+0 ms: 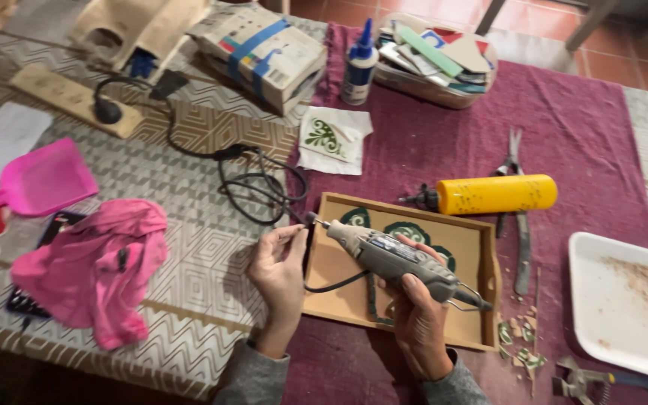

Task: Applying glue and placing cut mosaic tiles onto a wooden tray to create a decorative design, including cutting pieces with nippers and sanding them with a rotary tool.

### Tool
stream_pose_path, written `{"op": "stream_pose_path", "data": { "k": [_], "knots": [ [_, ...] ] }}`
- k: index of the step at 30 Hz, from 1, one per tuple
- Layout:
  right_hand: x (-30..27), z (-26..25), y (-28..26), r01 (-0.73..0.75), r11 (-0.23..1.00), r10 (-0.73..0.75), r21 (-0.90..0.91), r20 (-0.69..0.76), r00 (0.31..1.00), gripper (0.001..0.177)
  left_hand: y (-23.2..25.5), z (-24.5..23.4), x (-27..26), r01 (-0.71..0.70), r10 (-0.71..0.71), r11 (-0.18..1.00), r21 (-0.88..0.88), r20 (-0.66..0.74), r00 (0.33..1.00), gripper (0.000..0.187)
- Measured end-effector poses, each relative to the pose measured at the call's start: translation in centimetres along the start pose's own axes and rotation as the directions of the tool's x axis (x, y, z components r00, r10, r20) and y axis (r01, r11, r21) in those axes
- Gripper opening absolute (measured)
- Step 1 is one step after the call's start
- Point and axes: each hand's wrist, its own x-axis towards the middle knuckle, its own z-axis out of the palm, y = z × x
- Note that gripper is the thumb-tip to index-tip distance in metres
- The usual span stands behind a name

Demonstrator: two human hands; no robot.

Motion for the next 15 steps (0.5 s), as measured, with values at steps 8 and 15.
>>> {"op": "stream_pose_path", "data": {
  "k": [8, 15],
  "knots": [
    [-0.59, 0.32, 0.19, 0.075, 0.997, -0.072, -0.022, 0.123, 0.99, 0.063, 0.19, -0.17, 0.06, -0.168, 0.172, 0.975, 0.148, -0.012, 0.985, 0.038],
    [-0.33, 0.63, -0.19, 0.041, 0.997, -0.038, -0.072, 0.048, 0.998, 0.059, 0.35, -0.26, -0.03, -0.067, 0.069, 0.995, 0.08, -0.02, 0.997, 0.046]
  ]
}}
